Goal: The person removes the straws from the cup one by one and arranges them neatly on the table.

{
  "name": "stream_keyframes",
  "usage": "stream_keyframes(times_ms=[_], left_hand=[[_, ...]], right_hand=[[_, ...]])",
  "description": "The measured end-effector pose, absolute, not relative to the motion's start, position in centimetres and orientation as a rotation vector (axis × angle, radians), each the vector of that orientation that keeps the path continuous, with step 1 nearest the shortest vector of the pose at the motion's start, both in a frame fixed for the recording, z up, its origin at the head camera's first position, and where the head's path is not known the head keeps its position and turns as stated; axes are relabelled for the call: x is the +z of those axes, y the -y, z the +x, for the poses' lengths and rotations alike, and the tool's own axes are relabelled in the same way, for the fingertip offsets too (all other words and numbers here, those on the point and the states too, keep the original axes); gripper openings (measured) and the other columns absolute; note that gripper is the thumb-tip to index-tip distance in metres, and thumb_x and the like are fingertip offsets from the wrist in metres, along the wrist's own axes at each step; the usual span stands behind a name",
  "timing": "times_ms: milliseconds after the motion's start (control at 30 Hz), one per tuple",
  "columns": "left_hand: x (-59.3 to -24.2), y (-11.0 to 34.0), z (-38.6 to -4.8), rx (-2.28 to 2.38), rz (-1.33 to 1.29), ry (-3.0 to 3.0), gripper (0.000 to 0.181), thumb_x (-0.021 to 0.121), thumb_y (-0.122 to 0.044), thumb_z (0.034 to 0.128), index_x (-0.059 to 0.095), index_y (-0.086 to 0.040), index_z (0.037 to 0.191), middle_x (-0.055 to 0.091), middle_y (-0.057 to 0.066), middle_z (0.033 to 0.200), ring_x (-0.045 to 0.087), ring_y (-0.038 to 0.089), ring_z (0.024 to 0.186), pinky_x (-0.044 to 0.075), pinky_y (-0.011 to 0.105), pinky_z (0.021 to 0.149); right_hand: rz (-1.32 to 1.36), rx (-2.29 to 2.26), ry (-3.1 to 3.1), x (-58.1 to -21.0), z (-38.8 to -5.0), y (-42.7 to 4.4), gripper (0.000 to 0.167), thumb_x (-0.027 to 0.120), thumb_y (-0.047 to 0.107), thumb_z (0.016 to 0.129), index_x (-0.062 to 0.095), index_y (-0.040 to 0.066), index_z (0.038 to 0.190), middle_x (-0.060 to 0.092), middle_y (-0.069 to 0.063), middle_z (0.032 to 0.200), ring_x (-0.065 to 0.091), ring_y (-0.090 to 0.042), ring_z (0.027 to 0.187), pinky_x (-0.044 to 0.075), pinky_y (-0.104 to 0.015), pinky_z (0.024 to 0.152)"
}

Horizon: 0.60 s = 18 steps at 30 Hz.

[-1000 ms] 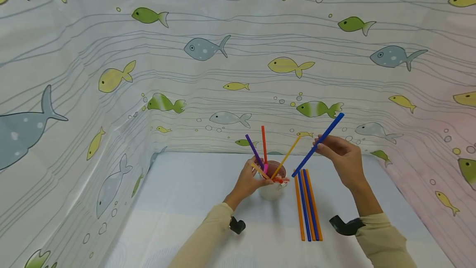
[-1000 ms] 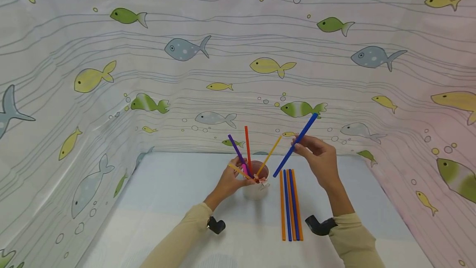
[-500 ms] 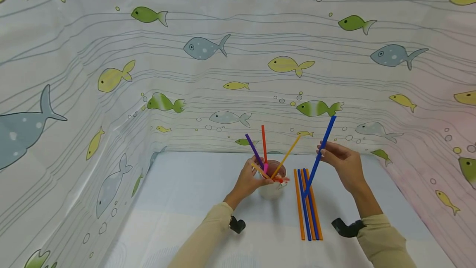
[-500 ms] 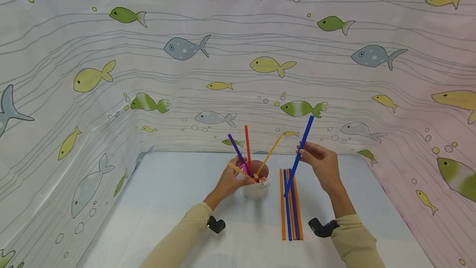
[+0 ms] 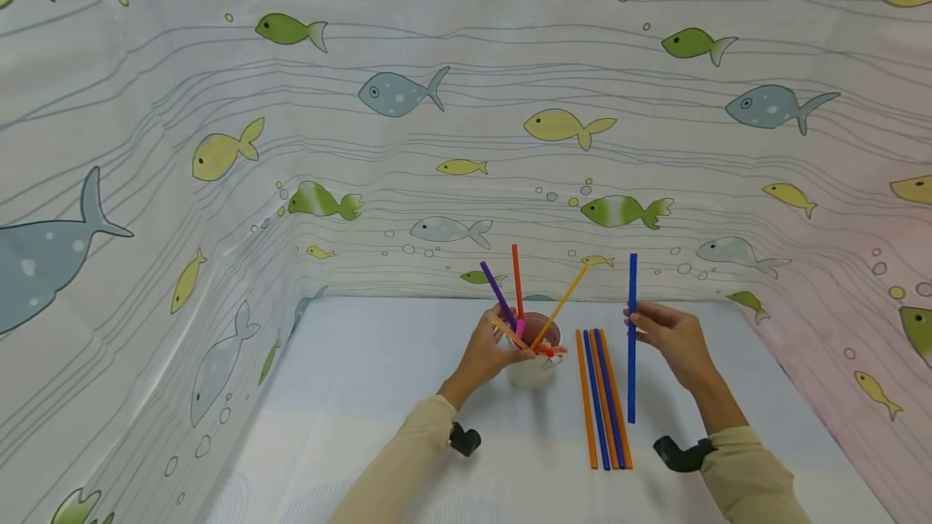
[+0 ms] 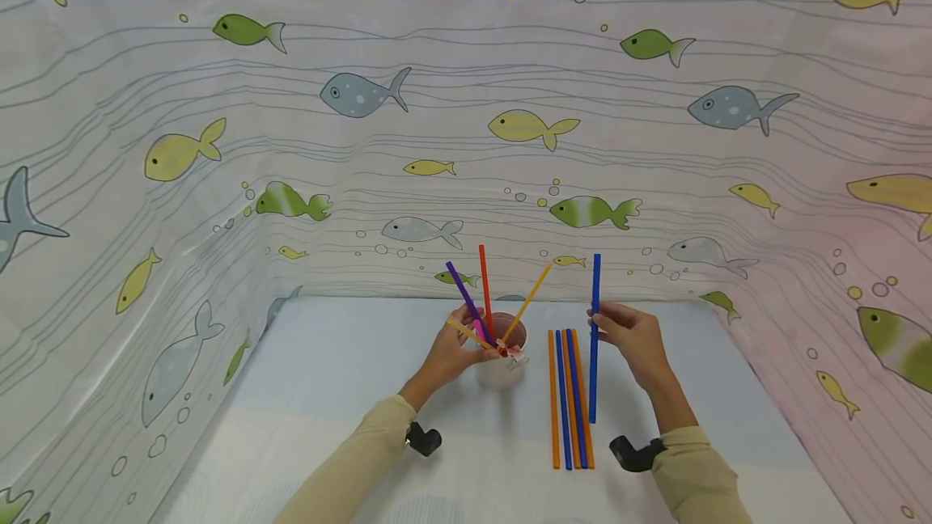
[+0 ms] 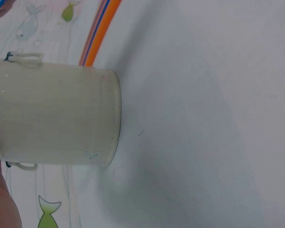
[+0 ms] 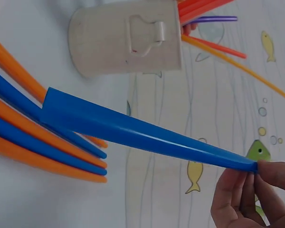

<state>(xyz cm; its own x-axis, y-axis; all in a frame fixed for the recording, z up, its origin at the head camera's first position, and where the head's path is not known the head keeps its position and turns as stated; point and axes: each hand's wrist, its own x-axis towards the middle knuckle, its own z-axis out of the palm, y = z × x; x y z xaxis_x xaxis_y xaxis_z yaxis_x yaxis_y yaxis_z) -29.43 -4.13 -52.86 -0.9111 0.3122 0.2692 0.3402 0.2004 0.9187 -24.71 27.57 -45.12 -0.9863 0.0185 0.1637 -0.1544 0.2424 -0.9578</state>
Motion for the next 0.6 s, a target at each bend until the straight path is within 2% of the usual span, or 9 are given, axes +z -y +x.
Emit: stream_keyframes(times_ms=[167,367,600], left_hand=[[-52.7,4.2,-29.3,-1.872,-0.654,2.415,0.092,0.082,-0.033,0.0767,0.031,-0.006,0.148,0.039,0.015,0.146,0.038,0.025,0.138,0.037,0.042,0.107],[-52.7,4.2,-29.3,-1.857,-0.637,2.441,0.095,0.082,-0.037,0.0752,0.030,-0.006,0.149,0.039,0.014,0.146,0.037,0.022,0.139,0.037,0.040,0.108],[-52.7,4.2,-29.3,-1.863,-0.645,2.425,0.092,0.082,-0.033,0.0761,0.031,-0.006,0.148,0.040,0.015,0.146,0.039,0.024,0.138,0.037,0.041,0.108]], right_hand=[[0.011,1.902,2.412,-46.5,-25.0,-28.0,0.048,0.061,0.022,0.098,0.051,-0.010,0.133,0.057,-0.030,0.128,0.068,-0.011,0.098,0.056,-0.027,0.084],[-0.091,1.855,2.510,-48.9,-25.3,-28.6,0.046,0.060,0.022,0.099,0.053,-0.009,0.132,0.060,-0.027,0.125,0.067,-0.020,0.103,0.056,-0.030,0.085],[-0.205,1.802,2.588,-51.0,-25.5,-28.8,0.047,0.061,0.022,0.098,0.053,-0.011,0.130,0.063,-0.024,0.121,0.066,-0.022,0.102,0.058,-0.033,0.082]])
